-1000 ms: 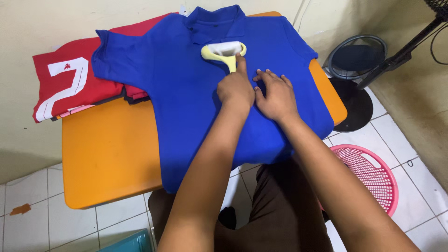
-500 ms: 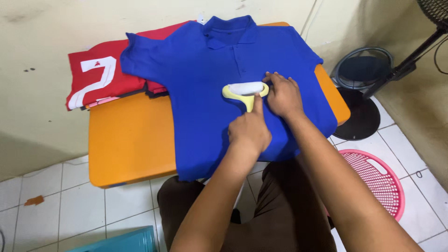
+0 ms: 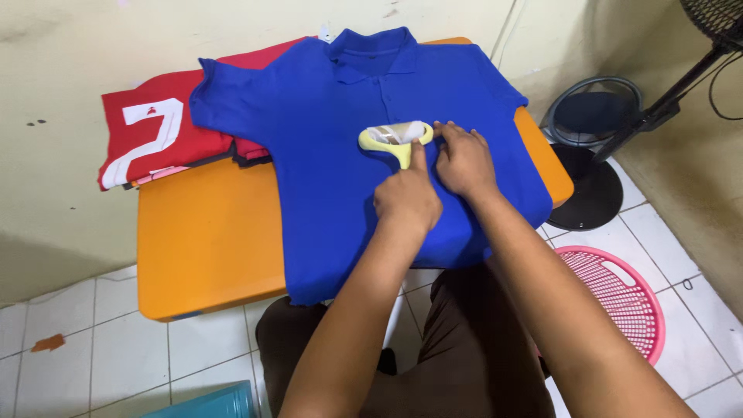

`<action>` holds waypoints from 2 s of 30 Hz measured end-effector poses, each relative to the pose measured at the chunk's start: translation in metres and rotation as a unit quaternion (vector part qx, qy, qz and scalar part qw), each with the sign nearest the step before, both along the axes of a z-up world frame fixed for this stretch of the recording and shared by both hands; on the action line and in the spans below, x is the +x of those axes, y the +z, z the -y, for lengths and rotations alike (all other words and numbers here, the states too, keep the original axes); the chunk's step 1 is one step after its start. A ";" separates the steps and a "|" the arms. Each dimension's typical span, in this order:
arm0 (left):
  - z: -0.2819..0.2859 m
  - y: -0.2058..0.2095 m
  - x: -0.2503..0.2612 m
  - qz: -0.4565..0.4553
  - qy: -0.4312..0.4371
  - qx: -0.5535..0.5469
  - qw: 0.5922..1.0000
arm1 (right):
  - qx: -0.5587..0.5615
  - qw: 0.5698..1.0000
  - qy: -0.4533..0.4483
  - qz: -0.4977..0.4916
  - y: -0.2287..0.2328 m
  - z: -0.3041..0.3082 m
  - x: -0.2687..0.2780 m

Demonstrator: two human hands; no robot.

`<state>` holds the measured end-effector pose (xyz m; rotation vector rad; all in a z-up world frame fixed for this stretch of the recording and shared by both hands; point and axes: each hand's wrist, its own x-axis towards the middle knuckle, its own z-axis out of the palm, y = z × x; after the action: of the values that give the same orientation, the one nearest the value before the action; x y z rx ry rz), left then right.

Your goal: The person uses a lint roller to remove lint from a blue polo shirt laid on an orange table. They roll the device over the front, sleeves, and collar, then fold the shirt and continue rolling the folded garment.

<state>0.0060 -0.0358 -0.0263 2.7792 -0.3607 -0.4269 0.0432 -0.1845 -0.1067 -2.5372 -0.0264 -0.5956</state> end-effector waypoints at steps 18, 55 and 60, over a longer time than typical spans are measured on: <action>0.020 -0.005 0.087 0.033 0.000 0.065 0.997 | 0.005 0.999 -0.006 -0.032 0.006 0.000 0.003; 0.013 0.017 0.021 0.001 -0.010 0.040 0.999 | 0.010 0.999 -0.019 -0.028 0.005 -0.002 -0.004; 0.017 0.012 0.044 0.028 0.002 0.039 0.999 | 0.006 0.999 -0.022 -0.043 0.007 0.000 -0.002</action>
<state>0.0504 -0.0528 -0.0143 2.8725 -0.3588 -0.3691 0.0411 -0.1843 -0.0995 -2.5545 0.0624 -0.5023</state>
